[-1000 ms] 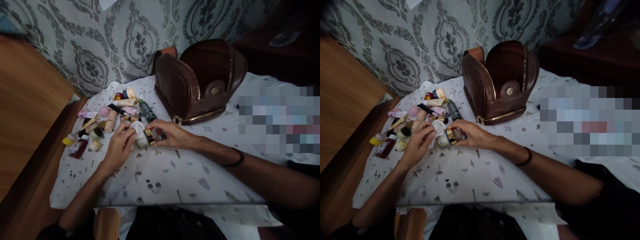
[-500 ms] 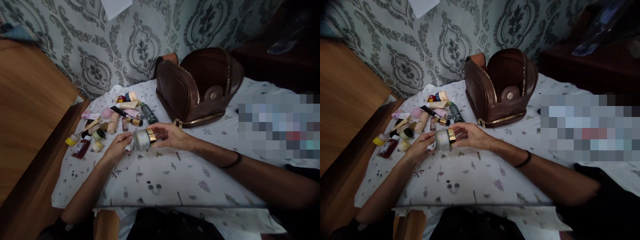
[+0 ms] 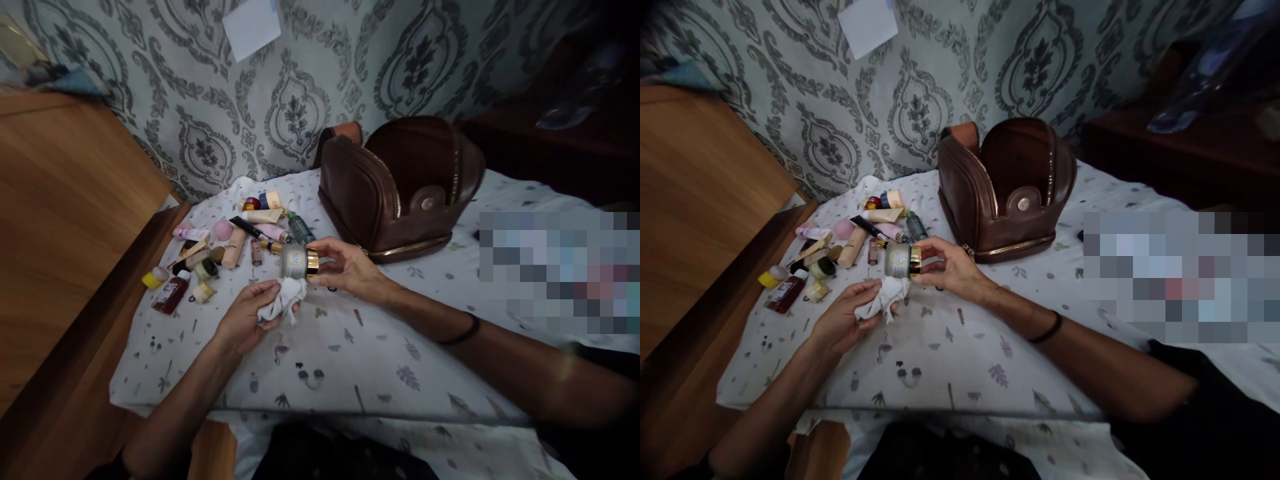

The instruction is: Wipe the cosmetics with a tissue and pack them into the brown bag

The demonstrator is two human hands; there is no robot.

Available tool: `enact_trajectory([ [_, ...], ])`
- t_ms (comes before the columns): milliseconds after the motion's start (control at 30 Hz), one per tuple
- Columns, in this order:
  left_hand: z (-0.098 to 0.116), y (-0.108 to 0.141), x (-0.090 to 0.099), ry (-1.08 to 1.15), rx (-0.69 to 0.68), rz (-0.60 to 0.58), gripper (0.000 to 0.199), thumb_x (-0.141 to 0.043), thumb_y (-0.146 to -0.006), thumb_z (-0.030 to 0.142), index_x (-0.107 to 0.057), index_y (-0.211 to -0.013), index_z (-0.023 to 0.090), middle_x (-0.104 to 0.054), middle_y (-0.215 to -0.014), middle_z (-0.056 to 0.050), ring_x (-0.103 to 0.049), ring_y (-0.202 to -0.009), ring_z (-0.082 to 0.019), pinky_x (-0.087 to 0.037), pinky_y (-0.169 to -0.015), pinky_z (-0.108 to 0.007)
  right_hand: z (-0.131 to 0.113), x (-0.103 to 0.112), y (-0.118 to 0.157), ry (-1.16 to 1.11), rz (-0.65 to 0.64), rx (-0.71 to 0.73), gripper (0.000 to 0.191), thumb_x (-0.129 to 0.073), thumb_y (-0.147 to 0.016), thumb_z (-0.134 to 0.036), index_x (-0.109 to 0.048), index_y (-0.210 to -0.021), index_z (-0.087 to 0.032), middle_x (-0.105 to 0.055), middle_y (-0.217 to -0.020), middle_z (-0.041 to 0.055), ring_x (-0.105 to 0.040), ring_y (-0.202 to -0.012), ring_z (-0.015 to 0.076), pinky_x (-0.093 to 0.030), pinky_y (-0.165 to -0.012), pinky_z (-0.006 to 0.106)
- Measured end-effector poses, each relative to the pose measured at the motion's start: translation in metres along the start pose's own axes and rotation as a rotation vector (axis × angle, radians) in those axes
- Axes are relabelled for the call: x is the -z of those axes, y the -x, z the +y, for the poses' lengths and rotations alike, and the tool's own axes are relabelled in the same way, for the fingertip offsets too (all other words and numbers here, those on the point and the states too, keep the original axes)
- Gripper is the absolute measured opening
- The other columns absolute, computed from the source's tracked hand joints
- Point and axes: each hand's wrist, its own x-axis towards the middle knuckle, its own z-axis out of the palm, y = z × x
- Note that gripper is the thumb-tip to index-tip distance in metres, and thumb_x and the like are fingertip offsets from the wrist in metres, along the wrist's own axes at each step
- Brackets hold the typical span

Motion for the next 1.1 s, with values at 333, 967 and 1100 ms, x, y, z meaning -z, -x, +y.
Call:
enact_trajectory([
  [333,0.008,0.005,0.005,-0.374,-0.297,0.136,0.037,-0.067,-0.083,0.054,-0.065,-0.089,0.017,-0.055,-0.066,0.003,-0.043,-0.055,-0.009,-0.033,-0.049,-0.019,-0.004,0.007,-0.001,-0.017,-0.07,-0.088,0.054,-0.086,-0.065,-0.038,-0.063,-0.11,-0.02,-0.069,-0.104,0.0047,-0.066,-0.097,0.0204,-0.052,-0.093,0.04],
  [967,0.01,0.004,0.009,-1.003,-0.714,0.349,0.018,-0.046,-0.097,0.032,-0.052,-0.084,0.02,-0.05,-0.078,0.001,-0.048,-0.072,-0.016,-0.037,-0.067,-0.027,-0.01,-0.001,0.005,-0.195,-0.194,-0.175,0.059,-0.089,-0.065,-0.033,-0.062,-0.116,-0.021,-0.07,-0.106,0.0044,-0.066,-0.098,0.0186,-0.052,-0.089,0.034],
  [1100,0.011,0.014,-0.001,-1.059,-0.849,0.271,0.016,-0.045,-0.099,0.026,-0.052,-0.085,0.02,-0.05,-0.083,-0.001,-0.051,-0.078,-0.017,-0.041,-0.071,-0.027,-0.009,0.002,0.003,-0.198,-0.112,-0.126,0.058,-0.087,-0.066,-0.035,-0.062,-0.116,-0.021,-0.069,-0.11,0.0057,-0.065,-0.101,0.0193,-0.051,-0.089,0.034],
])
